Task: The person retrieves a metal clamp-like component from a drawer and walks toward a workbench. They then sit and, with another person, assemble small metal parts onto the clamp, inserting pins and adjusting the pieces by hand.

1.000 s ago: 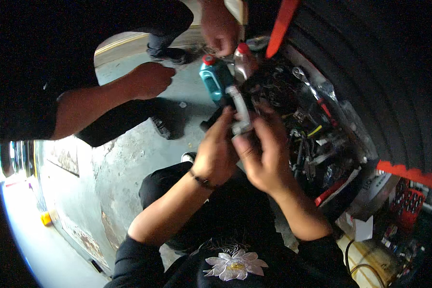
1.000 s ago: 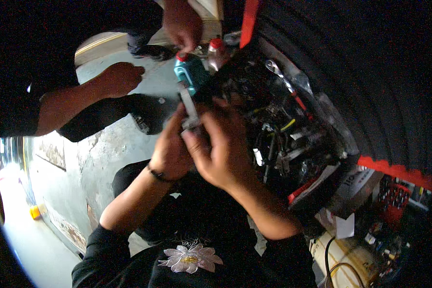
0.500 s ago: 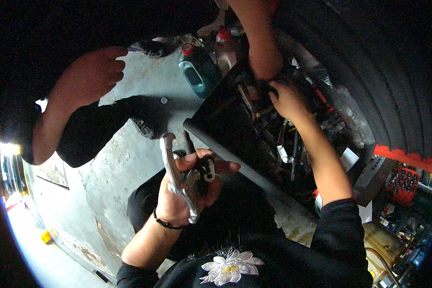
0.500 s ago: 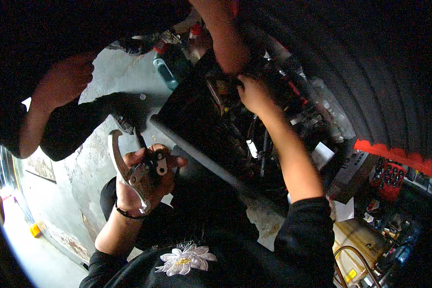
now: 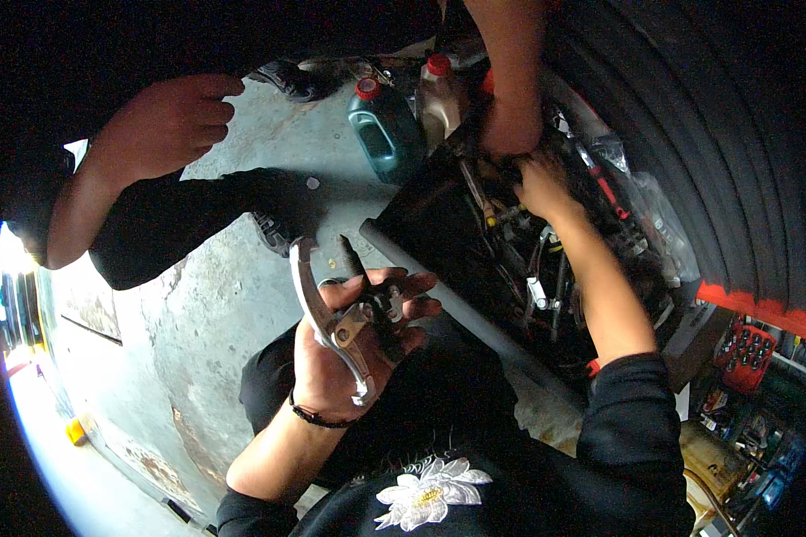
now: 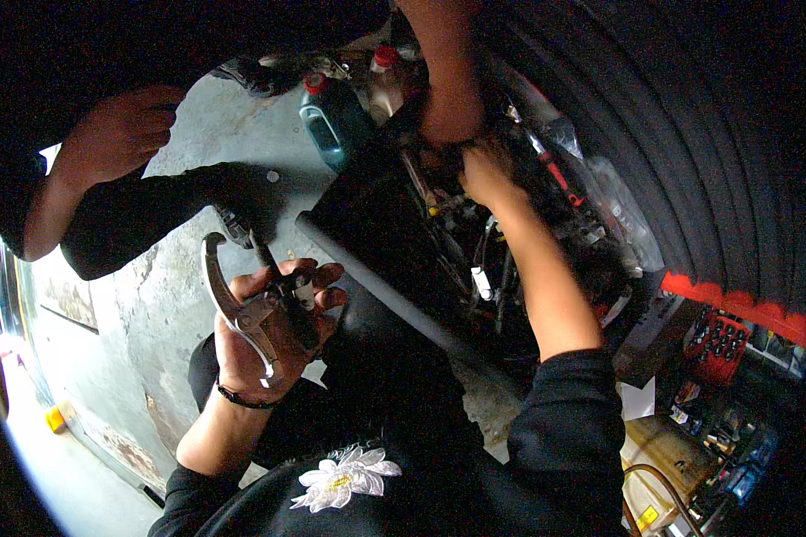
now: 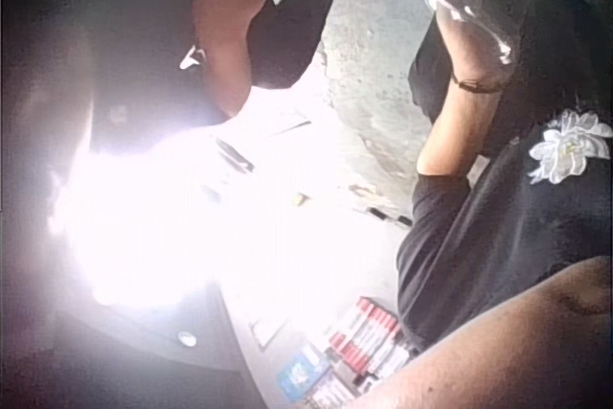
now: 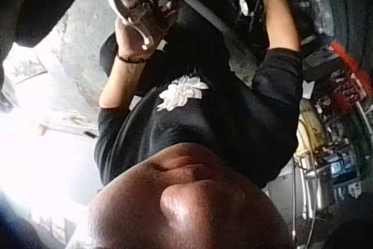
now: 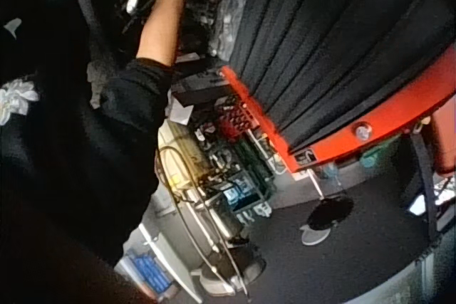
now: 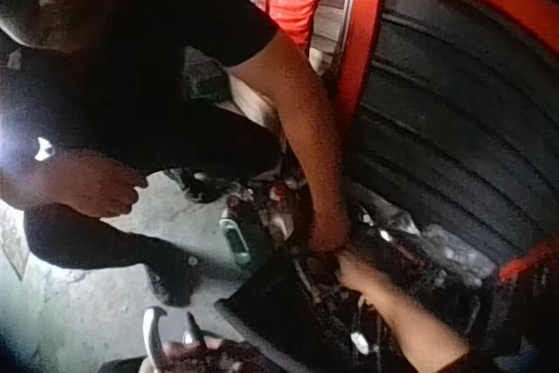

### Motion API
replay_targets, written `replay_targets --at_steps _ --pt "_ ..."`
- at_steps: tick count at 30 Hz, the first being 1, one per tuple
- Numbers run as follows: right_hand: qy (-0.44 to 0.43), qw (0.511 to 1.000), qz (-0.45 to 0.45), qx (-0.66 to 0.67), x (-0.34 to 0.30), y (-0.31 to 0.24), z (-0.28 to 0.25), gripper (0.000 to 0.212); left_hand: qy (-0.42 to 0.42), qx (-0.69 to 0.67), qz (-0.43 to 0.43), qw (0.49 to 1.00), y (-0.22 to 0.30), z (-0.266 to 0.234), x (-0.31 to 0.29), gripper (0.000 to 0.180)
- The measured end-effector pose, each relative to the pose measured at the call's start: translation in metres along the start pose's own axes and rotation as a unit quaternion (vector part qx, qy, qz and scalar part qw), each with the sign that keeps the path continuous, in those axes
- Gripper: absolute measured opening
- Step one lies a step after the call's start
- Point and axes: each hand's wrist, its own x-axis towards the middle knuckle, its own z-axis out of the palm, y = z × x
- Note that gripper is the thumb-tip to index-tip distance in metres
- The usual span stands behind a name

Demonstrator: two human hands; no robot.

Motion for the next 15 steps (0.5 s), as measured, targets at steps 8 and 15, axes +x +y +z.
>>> replay_targets --at_steps 8,15 --pt "0.079 0.980 -0.075 0.167 -0.051 0.016 -0.061 0.014 0.018 0.006 0.017 1.000 -0.003 -0.006 0.001 0.037" --pt "0.013 0.791 0.113 0.601 -0.080 -0.029 -0.145 0.021 0.054 0.010 -0.002 0.999 -0.008 -0.001 0.024 0.042"
